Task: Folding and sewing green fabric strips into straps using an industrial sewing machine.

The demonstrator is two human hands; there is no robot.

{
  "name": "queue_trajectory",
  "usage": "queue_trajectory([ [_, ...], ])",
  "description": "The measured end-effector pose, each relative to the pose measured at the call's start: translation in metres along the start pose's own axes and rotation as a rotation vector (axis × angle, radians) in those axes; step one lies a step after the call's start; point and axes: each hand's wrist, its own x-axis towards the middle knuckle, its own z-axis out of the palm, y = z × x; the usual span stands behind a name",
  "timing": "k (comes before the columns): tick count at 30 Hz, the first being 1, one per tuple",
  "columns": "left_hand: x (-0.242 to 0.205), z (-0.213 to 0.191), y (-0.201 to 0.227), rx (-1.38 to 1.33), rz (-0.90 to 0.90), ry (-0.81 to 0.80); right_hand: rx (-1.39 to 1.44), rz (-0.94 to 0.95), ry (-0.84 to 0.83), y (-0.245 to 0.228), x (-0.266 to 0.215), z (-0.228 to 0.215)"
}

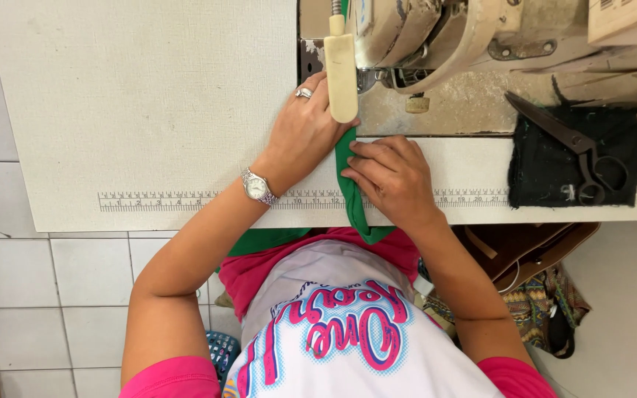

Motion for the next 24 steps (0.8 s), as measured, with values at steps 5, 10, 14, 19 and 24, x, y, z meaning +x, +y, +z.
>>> queue_trajectory([
  [5,0.002,-0.003,0.002,0.041,0.005,0.049,0.029,-0.012,0.026,-0.001,0.001,0.001],
  [10,0.002,-0.004,-0.004,0.04,-0.018,0.065,0.022,-0.037,-0.034,0.001,0.006,-0.006],
  [14,0.002,0.0,-0.014,-0.049,-0.065,-0.045,-0.023,-0.056,-0.13,0.01,0.01,-0.012],
  [19,0.012,0.003,-0.025,-0.071,-0.071,-0.046,-0.118,-0.053,-0.181,0.025,0.015,-0.012],
  [24,0.023,0.003,-0.043,-0.108,-0.05,-0.054,-0.205,-0.06,-0.202,0.032,0.028,-0.009],
])
